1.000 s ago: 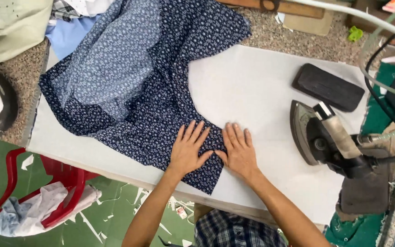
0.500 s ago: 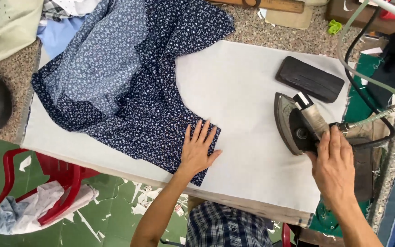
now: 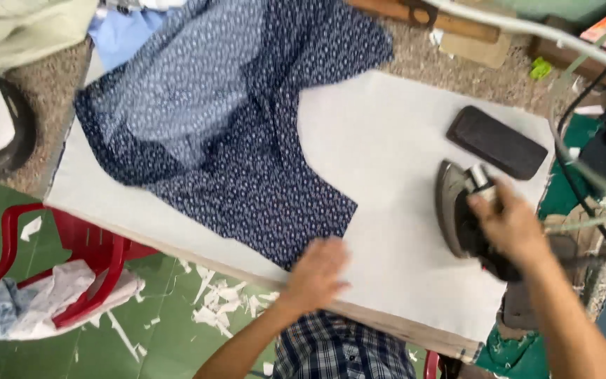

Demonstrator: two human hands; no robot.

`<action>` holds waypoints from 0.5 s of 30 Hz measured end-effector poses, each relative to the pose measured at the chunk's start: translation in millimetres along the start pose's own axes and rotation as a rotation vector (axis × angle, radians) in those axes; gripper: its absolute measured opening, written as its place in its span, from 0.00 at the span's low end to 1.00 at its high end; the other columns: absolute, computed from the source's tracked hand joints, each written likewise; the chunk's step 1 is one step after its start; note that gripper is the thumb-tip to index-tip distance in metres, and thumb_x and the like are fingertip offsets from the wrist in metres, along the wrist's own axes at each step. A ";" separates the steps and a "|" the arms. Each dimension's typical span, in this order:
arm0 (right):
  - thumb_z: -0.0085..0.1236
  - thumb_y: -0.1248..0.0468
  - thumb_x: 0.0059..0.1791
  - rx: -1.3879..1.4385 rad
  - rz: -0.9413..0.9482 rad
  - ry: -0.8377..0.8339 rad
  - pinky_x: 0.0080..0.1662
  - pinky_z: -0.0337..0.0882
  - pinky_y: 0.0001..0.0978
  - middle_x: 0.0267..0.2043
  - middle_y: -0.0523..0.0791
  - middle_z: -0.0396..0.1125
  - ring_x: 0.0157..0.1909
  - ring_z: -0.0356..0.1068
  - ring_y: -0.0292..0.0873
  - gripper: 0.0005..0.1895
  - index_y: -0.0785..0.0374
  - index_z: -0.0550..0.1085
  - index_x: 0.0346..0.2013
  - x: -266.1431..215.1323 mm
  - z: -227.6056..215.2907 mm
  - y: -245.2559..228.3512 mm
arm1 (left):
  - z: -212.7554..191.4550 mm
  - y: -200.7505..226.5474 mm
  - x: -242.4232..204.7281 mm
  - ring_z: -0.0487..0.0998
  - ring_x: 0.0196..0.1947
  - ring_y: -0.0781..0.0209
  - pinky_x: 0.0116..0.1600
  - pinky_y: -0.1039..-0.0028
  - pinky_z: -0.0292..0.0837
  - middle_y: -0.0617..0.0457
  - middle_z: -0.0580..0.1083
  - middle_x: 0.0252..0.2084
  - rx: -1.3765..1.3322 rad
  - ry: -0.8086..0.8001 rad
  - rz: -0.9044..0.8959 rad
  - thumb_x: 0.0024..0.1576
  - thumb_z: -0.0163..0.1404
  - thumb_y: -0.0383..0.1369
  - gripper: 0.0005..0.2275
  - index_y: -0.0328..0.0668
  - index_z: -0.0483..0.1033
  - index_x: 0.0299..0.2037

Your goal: The person irons a dark blue patterned garment on a white ironing board using a steam iron and a small pressing board. They repeatedly smooth the fabric, reposition the garment, and press different sections including the sleeves and body.

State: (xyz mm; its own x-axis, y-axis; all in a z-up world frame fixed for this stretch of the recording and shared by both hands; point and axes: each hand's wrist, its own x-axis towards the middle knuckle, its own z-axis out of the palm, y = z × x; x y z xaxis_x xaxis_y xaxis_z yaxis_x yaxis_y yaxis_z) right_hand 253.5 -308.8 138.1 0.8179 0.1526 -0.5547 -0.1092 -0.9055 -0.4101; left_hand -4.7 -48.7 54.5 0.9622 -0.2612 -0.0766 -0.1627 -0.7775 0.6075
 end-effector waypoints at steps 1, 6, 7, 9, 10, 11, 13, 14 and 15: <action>0.49 0.51 0.52 -0.029 -0.084 0.038 0.56 0.63 0.47 0.52 0.59 0.69 0.55 0.68 0.59 0.33 0.58 0.63 0.70 -7.6 7.2 -4.1 | -24.0 -11.4 -0.6 0.65 0.48 0.46 0.57 0.55 0.63 0.40 0.66 0.52 0.021 0.151 -0.127 0.66 0.30 0.51 0.26 0.29 0.68 0.47; 0.51 0.50 0.51 -0.240 -0.289 -0.027 0.46 0.74 0.53 0.46 0.59 0.73 0.42 0.76 0.62 0.31 0.57 0.62 0.66 -55.9 51.2 -68.2 | -9.7 -96.7 -4.6 0.55 0.73 0.49 0.77 0.57 0.42 0.42 0.62 0.70 0.341 0.324 -0.190 0.67 0.37 0.45 0.23 0.35 0.66 0.64; 0.54 0.46 0.50 -0.326 -0.486 0.028 0.52 0.77 0.52 0.55 0.57 0.71 0.51 0.76 0.59 0.32 0.60 0.65 0.64 -53.3 68.1 -68.5 | -8.0 -106.0 6.1 0.63 0.70 0.47 0.75 0.57 0.52 0.40 0.70 0.64 0.310 0.493 -0.096 0.64 0.48 0.41 0.20 0.36 0.73 0.59; 0.51 0.45 0.51 -0.431 -0.517 -0.031 0.47 0.79 0.51 0.51 0.56 0.73 0.47 0.77 0.57 0.31 0.58 0.64 0.63 -51.7 97.0 -87.7 | -18.1 -102.3 14.4 0.60 0.72 0.47 0.76 0.56 0.46 0.38 0.67 0.66 0.269 0.385 -0.146 0.65 0.45 0.41 0.20 0.34 0.70 0.61; 0.48 0.44 0.52 -0.534 -0.557 -0.095 0.43 0.80 0.51 0.46 0.55 0.74 0.42 0.79 0.56 0.30 0.57 0.62 0.62 -49.9 111.9 -97.5 | -22.7 -101.0 18.5 0.56 0.74 0.48 0.77 0.55 0.40 0.36 0.64 0.69 0.234 0.278 -0.201 0.67 0.41 0.40 0.21 0.33 0.68 0.63; 0.48 0.44 0.52 -0.539 -0.550 -0.099 0.43 0.80 0.51 0.46 0.55 0.74 0.42 0.79 0.56 0.30 0.57 0.62 0.62 -43.6 118.9 -107.5 | -23.3 -100.2 20.0 0.56 0.74 0.48 0.77 0.55 0.40 0.36 0.64 0.69 0.226 0.276 -0.200 0.67 0.41 0.40 0.21 0.33 0.68 0.63; 0.45 0.45 0.54 -0.608 -0.627 -0.118 0.39 0.80 0.49 0.42 0.54 0.73 0.38 0.79 0.56 0.27 0.59 0.62 0.61 -29.5 134.7 -127.1 | -23.7 -99.6 22.3 0.52 0.75 0.41 0.76 0.52 0.38 0.31 0.58 0.72 0.200 0.290 -0.249 0.66 0.40 0.40 0.23 0.26 0.64 0.65; 0.45 0.45 0.54 -0.612 -0.622 -0.124 0.39 0.80 0.49 0.42 0.54 0.73 0.38 0.79 0.56 0.27 0.59 0.62 0.61 -27.3 130.5 -142.4 | -20.6 -102.0 22.0 0.52 0.75 0.41 0.76 0.52 0.38 0.31 0.58 0.72 0.191 0.287 -0.251 0.66 0.40 0.40 0.23 0.26 0.64 0.65; 0.44 0.44 0.56 -0.618 -0.570 -0.161 0.38 0.81 0.45 0.41 0.54 0.74 0.37 0.80 0.53 0.26 0.59 0.64 0.60 -24.0 126.5 -157.2 | -16.4 -103.8 21.4 0.49 0.76 0.41 0.76 0.51 0.33 0.32 0.56 0.73 0.191 0.275 -0.286 0.66 0.39 0.44 0.27 0.26 0.62 0.66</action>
State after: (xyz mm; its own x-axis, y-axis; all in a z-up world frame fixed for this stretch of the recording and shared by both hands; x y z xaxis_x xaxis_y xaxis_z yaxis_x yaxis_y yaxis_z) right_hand 179.6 -120.1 124.4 0.5594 0.6619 -0.4989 0.6600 -0.7198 -0.2151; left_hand 36.4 35.7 2.8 0.9926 0.1213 0.0084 0.1057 -0.8948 0.4337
